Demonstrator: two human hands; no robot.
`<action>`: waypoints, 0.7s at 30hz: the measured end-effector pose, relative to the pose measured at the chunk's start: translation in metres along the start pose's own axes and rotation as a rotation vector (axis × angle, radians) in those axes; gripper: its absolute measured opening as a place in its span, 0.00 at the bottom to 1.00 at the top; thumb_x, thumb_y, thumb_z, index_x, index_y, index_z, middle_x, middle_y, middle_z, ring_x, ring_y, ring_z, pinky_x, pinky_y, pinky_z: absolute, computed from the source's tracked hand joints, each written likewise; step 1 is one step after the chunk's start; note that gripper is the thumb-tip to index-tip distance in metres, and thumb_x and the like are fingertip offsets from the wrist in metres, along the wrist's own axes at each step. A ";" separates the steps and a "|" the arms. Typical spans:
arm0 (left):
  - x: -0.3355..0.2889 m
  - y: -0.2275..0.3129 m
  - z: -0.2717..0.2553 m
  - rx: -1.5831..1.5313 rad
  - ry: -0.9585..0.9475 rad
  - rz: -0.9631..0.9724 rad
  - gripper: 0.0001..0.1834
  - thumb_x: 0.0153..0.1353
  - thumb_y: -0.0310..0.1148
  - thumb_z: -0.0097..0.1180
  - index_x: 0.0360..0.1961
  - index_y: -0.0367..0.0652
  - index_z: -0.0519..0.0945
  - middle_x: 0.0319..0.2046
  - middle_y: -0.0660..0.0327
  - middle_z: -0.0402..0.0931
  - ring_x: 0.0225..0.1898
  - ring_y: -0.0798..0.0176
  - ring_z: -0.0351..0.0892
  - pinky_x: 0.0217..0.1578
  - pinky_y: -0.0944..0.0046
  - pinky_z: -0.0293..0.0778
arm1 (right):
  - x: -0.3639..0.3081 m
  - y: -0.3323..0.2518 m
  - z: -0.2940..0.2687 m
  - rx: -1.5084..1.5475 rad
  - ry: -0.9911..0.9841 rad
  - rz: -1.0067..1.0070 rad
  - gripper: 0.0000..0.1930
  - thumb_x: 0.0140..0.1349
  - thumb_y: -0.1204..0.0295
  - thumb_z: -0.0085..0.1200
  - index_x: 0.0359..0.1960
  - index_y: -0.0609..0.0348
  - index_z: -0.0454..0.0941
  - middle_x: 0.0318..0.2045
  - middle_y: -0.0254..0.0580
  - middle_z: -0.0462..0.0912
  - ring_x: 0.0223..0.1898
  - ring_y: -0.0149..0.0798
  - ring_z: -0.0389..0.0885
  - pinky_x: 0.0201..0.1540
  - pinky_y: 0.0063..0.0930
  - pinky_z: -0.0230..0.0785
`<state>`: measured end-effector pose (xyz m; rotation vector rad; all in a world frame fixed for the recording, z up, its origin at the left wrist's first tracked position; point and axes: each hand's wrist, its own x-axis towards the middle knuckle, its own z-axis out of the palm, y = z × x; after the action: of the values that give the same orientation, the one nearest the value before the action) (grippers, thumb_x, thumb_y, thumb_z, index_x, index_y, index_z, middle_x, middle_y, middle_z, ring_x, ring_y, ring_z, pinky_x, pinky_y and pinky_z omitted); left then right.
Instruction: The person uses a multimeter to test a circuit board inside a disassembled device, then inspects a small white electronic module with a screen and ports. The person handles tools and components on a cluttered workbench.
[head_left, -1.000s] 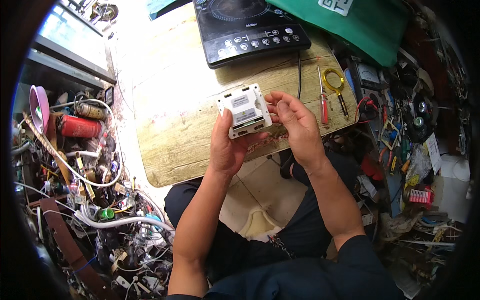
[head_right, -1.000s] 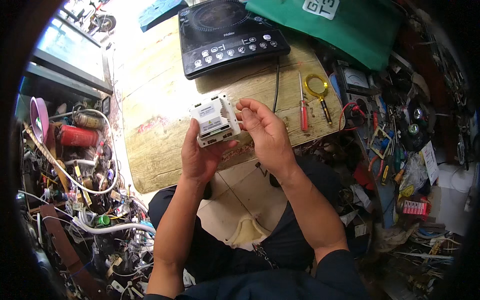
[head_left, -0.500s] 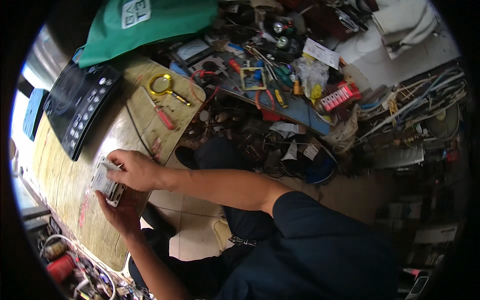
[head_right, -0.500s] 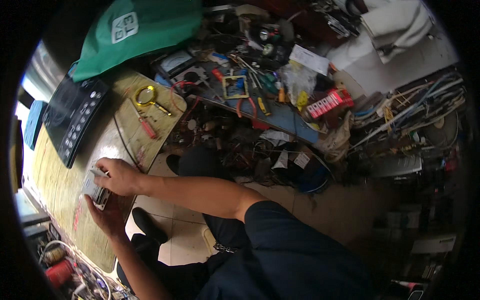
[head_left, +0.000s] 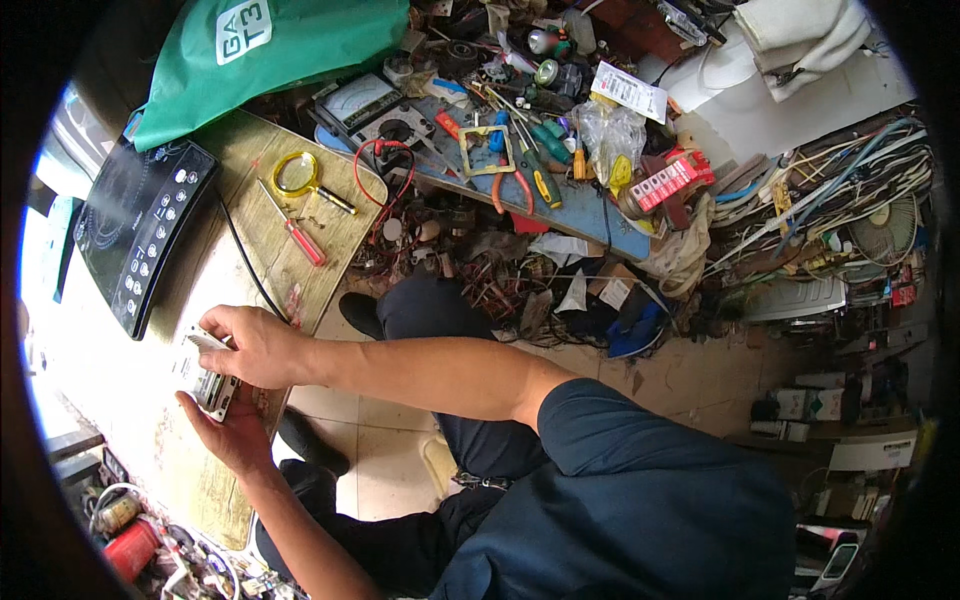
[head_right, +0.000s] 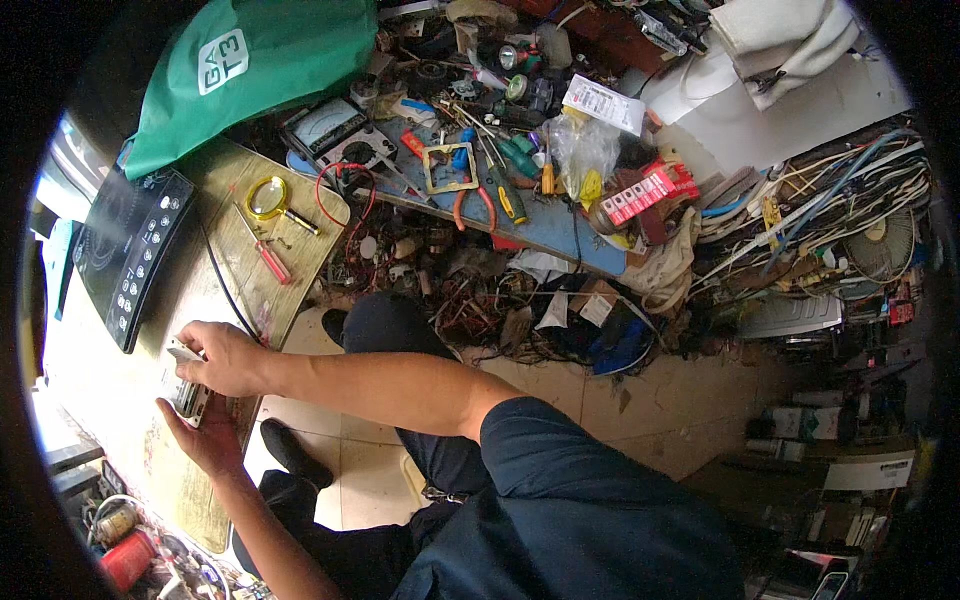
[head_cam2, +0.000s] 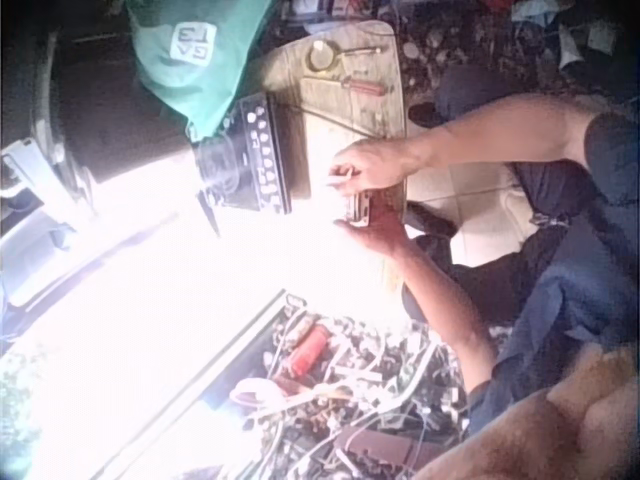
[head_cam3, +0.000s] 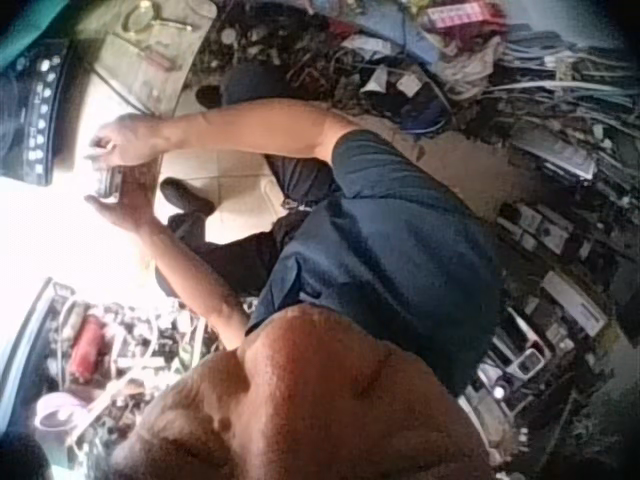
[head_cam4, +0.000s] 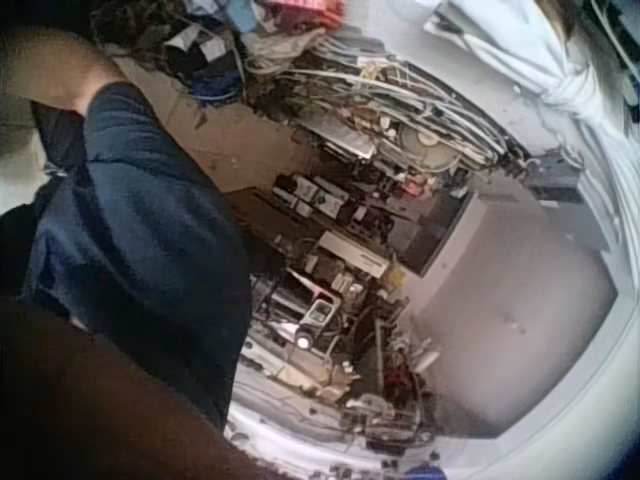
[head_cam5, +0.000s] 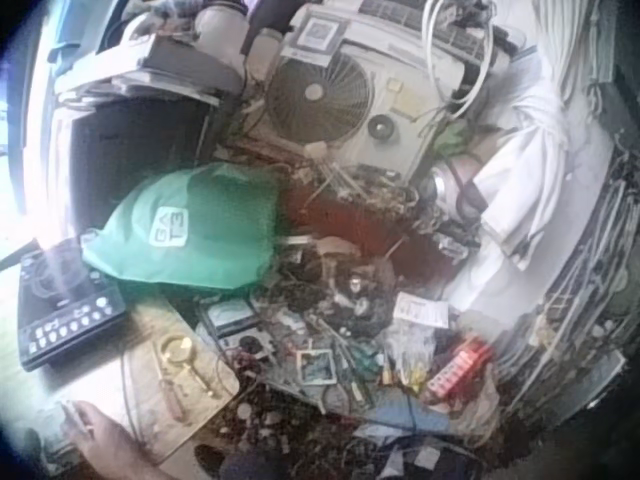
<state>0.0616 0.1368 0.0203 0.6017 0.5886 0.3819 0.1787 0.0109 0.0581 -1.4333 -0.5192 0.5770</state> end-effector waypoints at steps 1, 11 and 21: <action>-0.004 0.000 0.008 0.001 0.006 0.007 0.39 0.72 0.62 0.50 0.73 0.45 0.66 0.66 0.53 0.73 0.62 0.49 0.78 0.64 0.49 0.72 | -0.001 -0.002 0.000 0.002 -0.004 0.001 0.27 0.63 0.67 0.65 0.58 0.74 0.75 0.50 0.63 0.85 0.52 0.54 0.86 0.57 0.40 0.76; -0.002 0.007 -0.007 -0.010 -0.056 -0.046 0.37 0.75 0.58 0.48 0.73 0.42 0.66 0.66 0.54 0.74 0.62 0.52 0.78 0.64 0.48 0.74 | -0.002 -0.005 0.001 -0.090 -0.018 0.042 0.26 0.62 0.64 0.66 0.56 0.71 0.76 0.50 0.62 0.85 0.53 0.54 0.85 0.59 0.40 0.74; -0.009 0.004 -0.010 0.268 0.010 0.057 0.42 0.76 0.62 0.43 0.76 0.40 0.58 0.69 0.46 0.66 0.66 0.47 0.72 0.69 0.46 0.65 | 0.001 0.004 0.003 0.094 -0.068 0.096 0.27 0.59 0.67 0.68 0.55 0.73 0.77 0.48 0.60 0.85 0.50 0.47 0.85 0.55 0.37 0.76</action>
<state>0.0482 0.1400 0.0199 0.8751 0.6387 0.3627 0.1770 0.0138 0.0547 -1.3584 -0.4733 0.7197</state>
